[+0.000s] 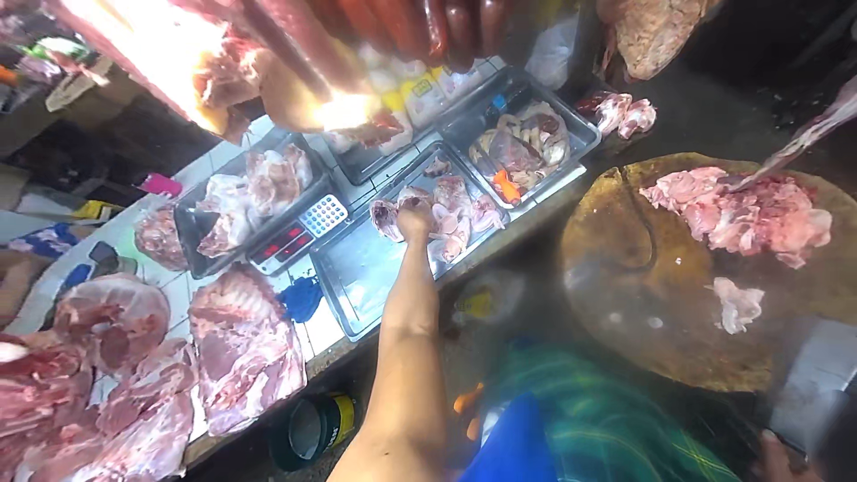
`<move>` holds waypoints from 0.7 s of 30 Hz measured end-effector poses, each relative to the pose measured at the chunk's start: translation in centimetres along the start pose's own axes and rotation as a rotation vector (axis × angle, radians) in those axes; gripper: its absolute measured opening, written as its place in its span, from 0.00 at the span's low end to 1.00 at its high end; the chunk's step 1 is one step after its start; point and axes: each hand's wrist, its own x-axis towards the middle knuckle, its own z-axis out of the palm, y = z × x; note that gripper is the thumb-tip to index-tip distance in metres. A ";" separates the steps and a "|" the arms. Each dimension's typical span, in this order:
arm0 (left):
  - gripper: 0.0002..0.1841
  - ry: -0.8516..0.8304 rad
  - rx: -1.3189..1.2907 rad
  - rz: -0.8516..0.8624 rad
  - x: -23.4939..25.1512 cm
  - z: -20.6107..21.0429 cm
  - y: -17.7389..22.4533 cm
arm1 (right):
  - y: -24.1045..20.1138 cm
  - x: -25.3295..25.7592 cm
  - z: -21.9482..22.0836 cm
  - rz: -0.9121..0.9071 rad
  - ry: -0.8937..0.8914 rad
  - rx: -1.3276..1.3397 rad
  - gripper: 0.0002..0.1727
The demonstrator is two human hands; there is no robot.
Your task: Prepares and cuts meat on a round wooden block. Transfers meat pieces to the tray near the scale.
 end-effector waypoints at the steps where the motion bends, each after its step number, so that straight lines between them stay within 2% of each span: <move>1: 0.26 0.081 0.014 -0.037 -1.0 0.1 0.4 | 0.3 0.3 0.1 0.000 -0.006 -0.017 0.34; 3: 0.25 0.152 0.005 0.024 -4.4 1.0 1.8 | 0.8 0.6 0.0 -0.004 -0.020 -0.064 0.38; 5: 0.21 0.033 -0.083 0.249 -11.0 3.8 6.3 | 1.3 0.6 -0.2 0.011 0.002 -0.070 0.40; 7: 0.19 -0.305 -0.120 0.509 -20.3 7.3 12.1 | 1.3 0.9 -0.4 0.041 0.010 -0.092 0.40; 9: 0.20 -0.652 -0.006 0.753 -29.5 12.0 16.8 | 1.4 1.0 -0.8 0.063 -0.012 -0.080 0.39; 11: 0.31 -0.803 0.069 1.019 -37.0 18.8 19.3 | 1.6 1.2 -0.9 0.057 -0.020 -0.050 0.37; 13: 0.48 -0.806 0.190 1.254 -42.8 24.9 20.6 | 2.1 1.5 -1.2 0.061 -0.034 -0.022 0.36; 14: 0.50 -0.802 0.285 1.319 -45.0 26.8 21.0 | 2.4 1.6 -1.3 0.058 -0.038 -0.012 0.36; 15: 0.46 -0.784 0.358 1.374 -46.6 28.3 21.1 | 2.7 1.7 -1.4 0.057 -0.043 -0.003 0.36; 18: 0.20 -0.696 0.375 1.463 -48.1 29.6 20.6 | 3.0 1.3 -1.9 0.014 -0.065 0.025 0.37; 19: 0.17 -0.700 0.353 1.433 -47.3 29.0 20.7 | 2.8 1.2 -1.9 0.000 -0.072 0.031 0.38; 21: 0.17 -0.767 0.318 1.262 -44.9 27.5 20.8 | 2.9 1.1 -1.8 -0.018 -0.078 0.041 0.39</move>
